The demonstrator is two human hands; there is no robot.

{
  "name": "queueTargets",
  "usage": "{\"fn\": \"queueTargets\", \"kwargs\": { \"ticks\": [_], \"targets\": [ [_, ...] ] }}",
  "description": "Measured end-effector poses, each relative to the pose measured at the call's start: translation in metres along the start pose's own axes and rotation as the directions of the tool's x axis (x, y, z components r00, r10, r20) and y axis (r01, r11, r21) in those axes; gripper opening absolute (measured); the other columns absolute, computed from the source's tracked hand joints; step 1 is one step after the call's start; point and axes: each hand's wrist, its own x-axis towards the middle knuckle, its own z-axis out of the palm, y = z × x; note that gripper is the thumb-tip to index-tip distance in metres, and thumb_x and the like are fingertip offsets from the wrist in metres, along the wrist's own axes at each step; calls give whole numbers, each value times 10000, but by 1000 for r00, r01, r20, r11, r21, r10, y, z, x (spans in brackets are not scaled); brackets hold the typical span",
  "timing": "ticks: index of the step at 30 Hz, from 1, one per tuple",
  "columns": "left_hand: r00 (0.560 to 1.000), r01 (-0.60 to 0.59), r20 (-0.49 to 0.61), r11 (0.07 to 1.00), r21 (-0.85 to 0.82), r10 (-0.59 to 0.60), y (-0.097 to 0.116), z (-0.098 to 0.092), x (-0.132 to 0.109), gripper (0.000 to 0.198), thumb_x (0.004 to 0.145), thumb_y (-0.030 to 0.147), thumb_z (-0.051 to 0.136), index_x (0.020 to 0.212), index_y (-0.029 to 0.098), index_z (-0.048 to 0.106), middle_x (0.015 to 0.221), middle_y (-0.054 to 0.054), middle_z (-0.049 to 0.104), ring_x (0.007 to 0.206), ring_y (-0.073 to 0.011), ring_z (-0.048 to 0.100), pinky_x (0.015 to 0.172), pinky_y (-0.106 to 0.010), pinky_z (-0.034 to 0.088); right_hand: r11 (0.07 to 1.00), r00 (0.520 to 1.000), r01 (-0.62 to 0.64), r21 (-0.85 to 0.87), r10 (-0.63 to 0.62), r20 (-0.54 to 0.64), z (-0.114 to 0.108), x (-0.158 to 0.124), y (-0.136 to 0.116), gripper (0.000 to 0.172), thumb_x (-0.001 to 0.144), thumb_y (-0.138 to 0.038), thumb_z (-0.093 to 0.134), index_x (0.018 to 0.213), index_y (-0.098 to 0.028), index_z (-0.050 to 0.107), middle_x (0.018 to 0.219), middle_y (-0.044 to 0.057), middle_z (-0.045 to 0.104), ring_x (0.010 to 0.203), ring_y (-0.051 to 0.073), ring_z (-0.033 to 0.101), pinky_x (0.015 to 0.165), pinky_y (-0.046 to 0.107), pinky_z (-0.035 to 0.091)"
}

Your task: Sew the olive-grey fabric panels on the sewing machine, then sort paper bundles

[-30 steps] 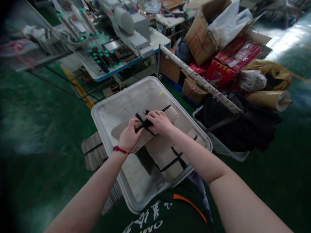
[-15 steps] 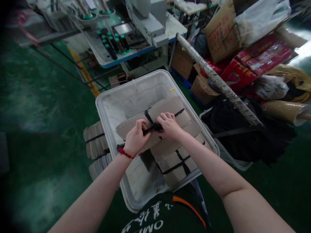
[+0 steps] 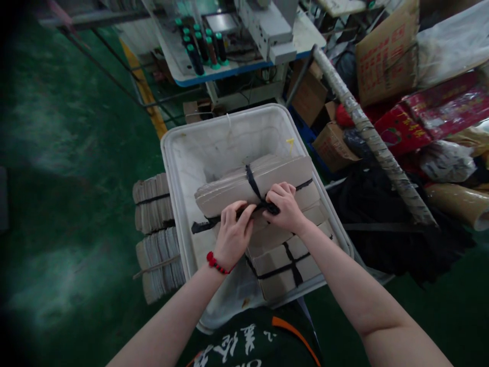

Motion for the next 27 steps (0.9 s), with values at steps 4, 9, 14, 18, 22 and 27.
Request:
{"fn": "queueTargets", "kwargs": {
  "ticks": [4, 9, 14, 18, 22, 27],
  "targets": [
    [997, 70, -30, 996, 48, -68, -13, -23, -5, 432, 924, 205, 514, 1348, 287, 495, 1416, -93, 442, 1341, -273, 375, 1111, -475, 324, 999, 999, -23, -37, 24, 34, -1, 2, -6, 134, 701, -260, 603, 755, -215, 489, 829, 8, 482, 911, 228, 440, 868, 392, 302],
    [960, 254, -117, 967, -12, -253, -54, -59, -16, 589, 942, 242, 492, 1484, 229, 264, 1514, -121, 343, 1416, -267, 291, 1139, -483, 313, 996, 995, -41, -79, 48, 93, -6, 9, -19, 103, 734, -229, 582, 759, -218, 483, 841, 17, 504, 921, 236, 455, 870, 398, 318],
    [905, 361, -185, 922, -137, -382, -61, -60, -25, 598, 915, 201, 525, 1467, 244, 298, 1344, -119, 469, 1275, -246, 460, 1054, -444, 435, 947, 981, -55, -317, 110, 157, -3, 15, -33, 157, 748, -294, 632, 827, -227, 514, 854, 32, 553, 892, 265, 495, 847, 426, 341],
    [895, 292, -309, 946, -143, -323, -53, -35, -37, 441, 890, 129, 518, 1310, 262, 509, 1151, -105, 579, 1114, -235, 570, 928, -385, 524, 890, 991, -34, -455, 89, 100, 14, 10, -39, 242, 759, -247, 619, 984, -214, 536, 929, 74, 591, 929, 296, 539, 871, 462, 369],
    [850, 214, -462, 967, -139, -255, -70, -14, -45, 432, 862, 58, 515, 1224, 285, 575, 1080, -91, 644, 1007, -215, 626, 851, -350, 554, 896, 998, -12, -444, 36, 46, 35, 6, -37, 297, 771, -158, 556, 1058, -220, 512, 1001, 95, 596, 949, 296, 562, 852, 453, 407],
    [835, 187, -494, 969, -161, -243, -99, -2, -48, 542, 804, -5, 509, 1238, 314, 570, 1037, -55, 712, 971, -207, 671, 801, -330, 592, 894, 998, -36, -447, 51, 21, 50, 13, -30, 239, 726, -152, 535, 936, -249, 472, 941, 91, 587, 897, 316, 555, 756, 459, 433]
  ]
}}
